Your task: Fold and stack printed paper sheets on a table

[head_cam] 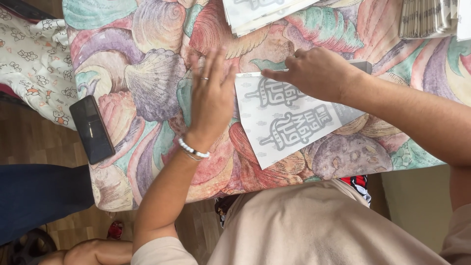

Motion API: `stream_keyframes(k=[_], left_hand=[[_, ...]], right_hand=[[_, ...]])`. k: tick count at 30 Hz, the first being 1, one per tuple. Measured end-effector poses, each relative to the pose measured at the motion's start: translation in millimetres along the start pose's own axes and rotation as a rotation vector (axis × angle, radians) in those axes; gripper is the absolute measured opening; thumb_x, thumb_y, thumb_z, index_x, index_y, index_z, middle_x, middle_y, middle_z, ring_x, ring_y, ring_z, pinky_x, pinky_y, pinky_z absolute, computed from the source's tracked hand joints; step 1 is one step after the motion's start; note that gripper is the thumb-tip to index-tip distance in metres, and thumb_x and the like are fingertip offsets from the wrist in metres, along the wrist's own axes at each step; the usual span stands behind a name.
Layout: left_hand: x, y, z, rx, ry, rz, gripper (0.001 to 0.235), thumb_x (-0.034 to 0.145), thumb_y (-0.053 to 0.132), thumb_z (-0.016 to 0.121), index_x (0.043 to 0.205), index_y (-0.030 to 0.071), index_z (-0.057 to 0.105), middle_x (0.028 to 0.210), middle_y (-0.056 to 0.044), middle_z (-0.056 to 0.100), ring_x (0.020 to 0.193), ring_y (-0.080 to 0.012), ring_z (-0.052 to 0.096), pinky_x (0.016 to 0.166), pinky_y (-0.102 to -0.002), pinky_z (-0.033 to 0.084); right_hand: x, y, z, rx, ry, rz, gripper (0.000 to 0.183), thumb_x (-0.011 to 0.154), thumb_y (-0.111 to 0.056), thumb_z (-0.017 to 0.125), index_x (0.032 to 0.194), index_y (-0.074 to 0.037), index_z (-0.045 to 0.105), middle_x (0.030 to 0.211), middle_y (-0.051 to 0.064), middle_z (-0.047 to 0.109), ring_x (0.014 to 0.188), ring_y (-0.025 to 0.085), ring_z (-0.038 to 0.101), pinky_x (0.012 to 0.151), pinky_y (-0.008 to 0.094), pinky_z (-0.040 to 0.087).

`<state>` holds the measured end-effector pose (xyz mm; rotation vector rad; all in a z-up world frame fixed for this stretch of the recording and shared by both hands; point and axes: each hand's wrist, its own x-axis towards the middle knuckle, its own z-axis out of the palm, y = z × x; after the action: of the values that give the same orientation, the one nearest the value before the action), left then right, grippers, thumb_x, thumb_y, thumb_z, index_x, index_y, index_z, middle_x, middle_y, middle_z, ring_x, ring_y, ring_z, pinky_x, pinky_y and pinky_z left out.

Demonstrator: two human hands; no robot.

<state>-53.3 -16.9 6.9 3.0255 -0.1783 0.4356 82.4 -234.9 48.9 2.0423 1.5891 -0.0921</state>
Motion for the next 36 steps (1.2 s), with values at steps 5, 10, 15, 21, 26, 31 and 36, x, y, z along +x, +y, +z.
stream_keyframes(k=[5,10,15,21,26,31,36], left_hand=[[0,32,21,-0.317,-0.056,0.120,0.053,0.107,0.007,0.049,0.157,0.003,0.030,0.157,-0.022,0.048,0.147,-0.0326,0.046,0.125,-0.039,0.042],[1,36,25,-0.123,-0.079,0.150,0.051,0.104,0.017,0.050,0.149,-0.006,0.043,0.147,-0.023,0.054,0.135,-0.0337,0.052,0.119,-0.041,0.040],[11,42,16,0.004,-0.041,0.192,0.055,0.099,0.023,0.055,0.147,-0.001,0.049,0.127,-0.017,0.061,0.118,-0.0283,0.057,0.106,-0.039,0.046],[23,48,25,0.122,0.023,0.226,0.059,0.091,0.032,0.058,0.143,0.005,0.055,0.100,-0.005,0.060,0.089,-0.0224,0.056,0.078,-0.037,0.048],[21,53,26,0.206,-0.032,0.222,0.061,0.095,0.037,0.056,0.146,0.004,0.054,0.106,-0.005,0.059,0.096,-0.0233,0.056,0.105,-0.043,0.045],[19,51,26,0.125,-0.029,0.213,0.060,0.096,0.033,0.057,0.146,0.000,0.051,0.111,-0.010,0.060,0.102,-0.0270,0.056,0.098,-0.039,0.049],[23,48,21,0.063,-0.040,0.207,0.062,0.091,0.031,0.063,0.149,0.013,0.052,0.105,-0.006,0.056,0.097,-0.0258,0.054,0.082,-0.037,0.055]], right_hand=[[1,0,14,-0.030,0.080,-0.023,0.069,0.100,-0.021,0.053,0.164,-0.031,0.029,0.103,0.002,0.070,0.084,0.015,0.071,0.063,0.025,0.063],[-8,3,28,0.208,0.198,-0.023,0.065,0.093,-0.013,0.066,0.155,-0.017,0.046,0.107,0.003,0.072,0.087,0.018,0.069,0.075,0.027,0.067],[-37,18,62,0.330,0.404,-0.003,0.035,0.094,-0.018,0.069,0.128,-0.013,0.067,0.103,0.001,0.071,0.093,0.018,0.069,0.085,0.030,0.067],[-68,36,85,0.226,0.342,0.092,0.043,0.090,-0.003,0.068,0.131,-0.016,0.069,0.102,-0.004,0.069,0.091,0.015,0.067,0.069,0.028,0.068],[-74,42,83,0.243,0.323,0.112,0.051,0.090,0.007,0.062,0.133,-0.019,0.068,0.103,-0.006,0.068,0.086,0.015,0.067,0.058,0.028,0.068],[-73,39,69,0.183,0.211,0.065,0.069,0.086,0.003,0.071,0.149,-0.021,0.055,0.082,-0.007,0.065,0.073,0.011,0.062,0.055,0.025,0.067],[-69,35,62,0.086,0.133,0.036,0.075,0.089,0.000,0.065,0.157,-0.023,0.044,0.085,-0.007,0.065,0.075,0.011,0.062,0.056,0.024,0.064]])
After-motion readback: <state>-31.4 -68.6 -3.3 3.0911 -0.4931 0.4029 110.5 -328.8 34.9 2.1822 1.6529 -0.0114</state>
